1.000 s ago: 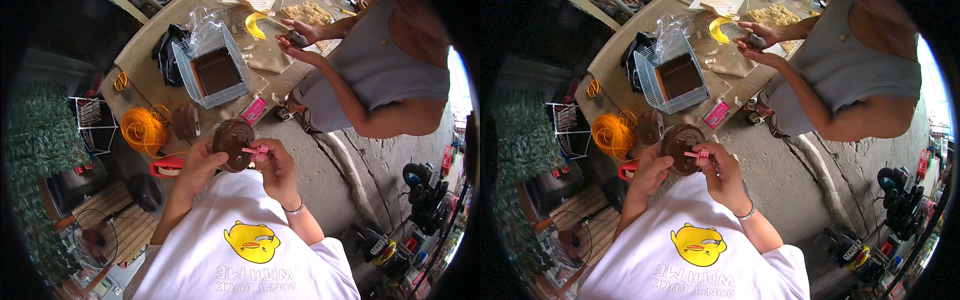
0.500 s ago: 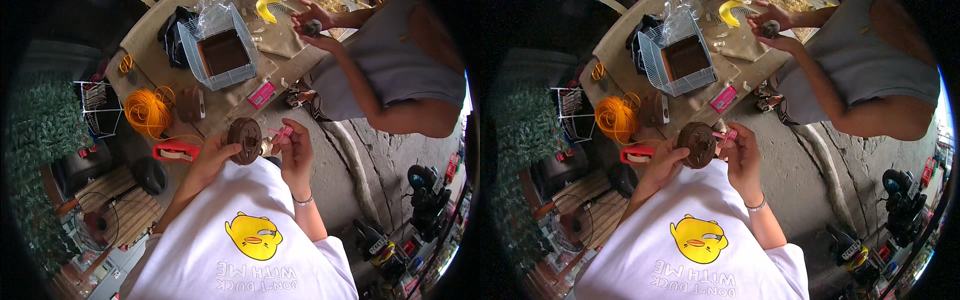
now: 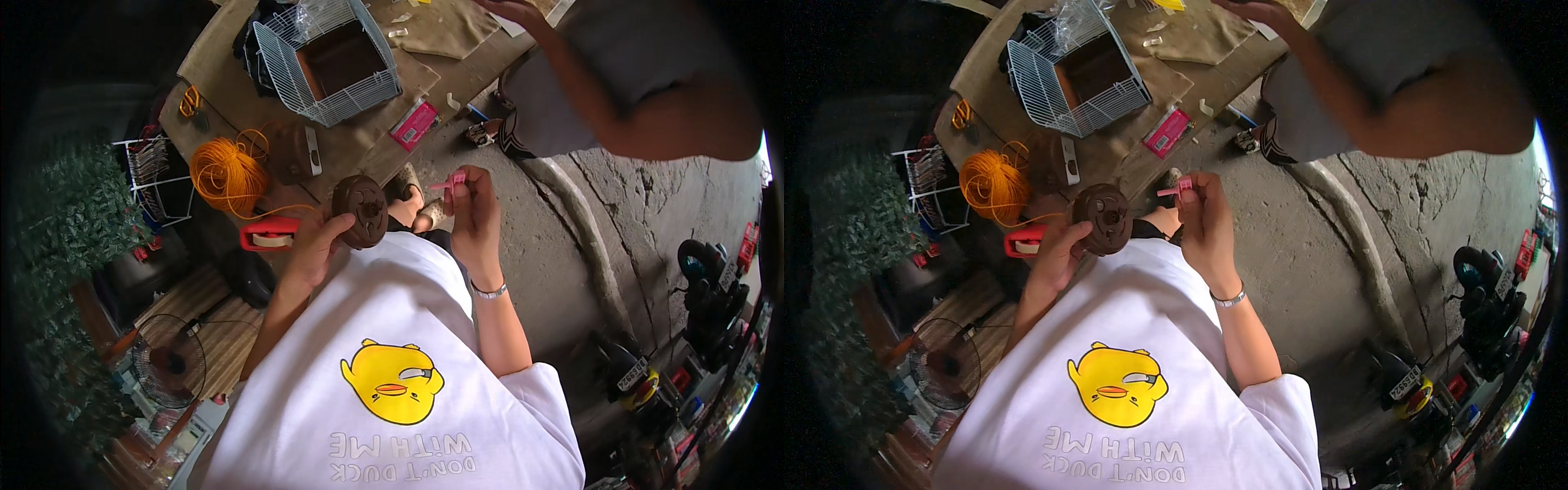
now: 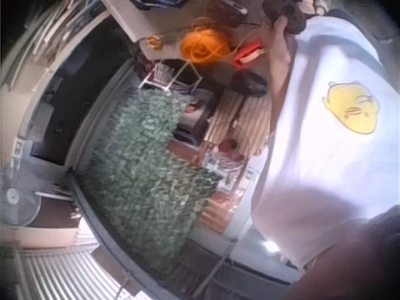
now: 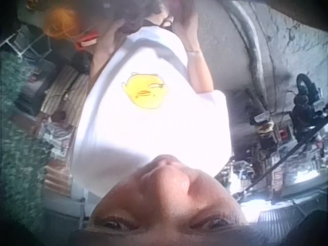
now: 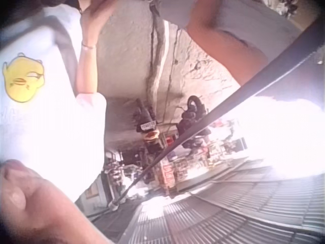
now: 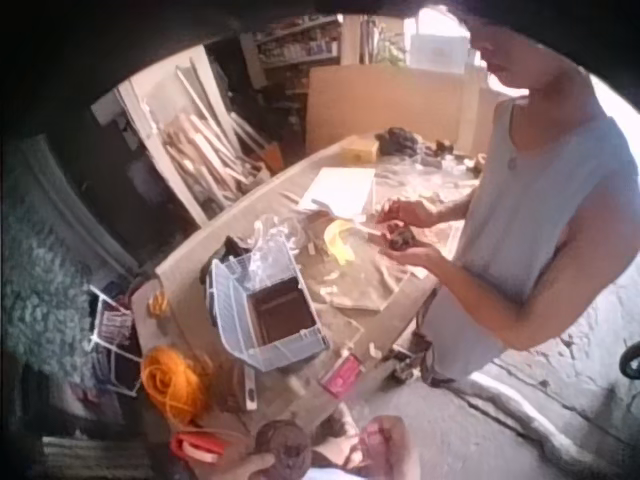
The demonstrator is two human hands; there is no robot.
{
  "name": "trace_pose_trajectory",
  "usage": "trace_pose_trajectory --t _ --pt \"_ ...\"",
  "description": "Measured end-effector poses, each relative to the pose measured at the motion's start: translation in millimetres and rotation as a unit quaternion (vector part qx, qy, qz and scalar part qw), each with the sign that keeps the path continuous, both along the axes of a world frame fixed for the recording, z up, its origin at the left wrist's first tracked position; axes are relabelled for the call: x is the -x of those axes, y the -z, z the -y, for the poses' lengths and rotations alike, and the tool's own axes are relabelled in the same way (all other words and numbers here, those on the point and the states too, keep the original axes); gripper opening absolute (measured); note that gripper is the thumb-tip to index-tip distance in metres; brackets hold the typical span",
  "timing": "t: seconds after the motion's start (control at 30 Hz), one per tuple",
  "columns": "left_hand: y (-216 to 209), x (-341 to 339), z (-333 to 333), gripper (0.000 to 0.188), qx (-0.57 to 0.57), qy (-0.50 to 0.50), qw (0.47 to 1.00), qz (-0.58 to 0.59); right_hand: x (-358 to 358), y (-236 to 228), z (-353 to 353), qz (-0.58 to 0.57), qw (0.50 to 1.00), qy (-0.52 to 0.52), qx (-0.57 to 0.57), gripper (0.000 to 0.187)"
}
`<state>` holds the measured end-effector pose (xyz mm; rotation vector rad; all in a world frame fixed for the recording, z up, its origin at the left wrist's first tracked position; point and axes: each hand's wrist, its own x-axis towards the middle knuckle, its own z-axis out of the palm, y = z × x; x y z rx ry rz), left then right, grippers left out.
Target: The person assembles a small wire pet cage by inserting pink plastic connectors into the frame. They use a utility knife to trim a pink plastic piece and apply glue to it. A second person stands nearby and handles a wooden disc and other items on the table.
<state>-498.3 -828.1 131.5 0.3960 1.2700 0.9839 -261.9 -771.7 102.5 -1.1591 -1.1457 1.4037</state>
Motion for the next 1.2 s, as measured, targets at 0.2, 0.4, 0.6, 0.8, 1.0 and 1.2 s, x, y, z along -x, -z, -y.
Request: trace_pose_trajectory --t 0.2,0.4,0.6,0.8,1.0,1.2 --pt "6 5 0 0.042 0.020 0.039 0.999 0.000 -4 9 -1 -0.101 0.995 -0.001 0.020 0.020" --pt "6 -1 -6 0.044 0.021 0.040 0.999 0.003 -10 3 -5 -0.130 0.991 0.005 0.021 0.026" --pt "2 -1 -11 0.050 -0.003 0.004 0.992 0.123 -13 -5 -5 -0.161 0.985 -0.008 0.055 0.024" --pt "-12 -2 -18 0.064 -0.054 0.005 0.978 0.202 -11 -24 -8 -0.129 0.990 -0.041 0.049 0.025" --pt "-19 -4 -18 0.069 -0.087 0.018 0.966 0.243 -9 -38 -12 -0.158 0.983 -0.090 0.037 0.026" --pt "-18 -9 -19 0.069 -0.085 -0.008 0.964 0.253 -7 -49 -13 -0.182 0.979 -0.082 0.039 0.026"
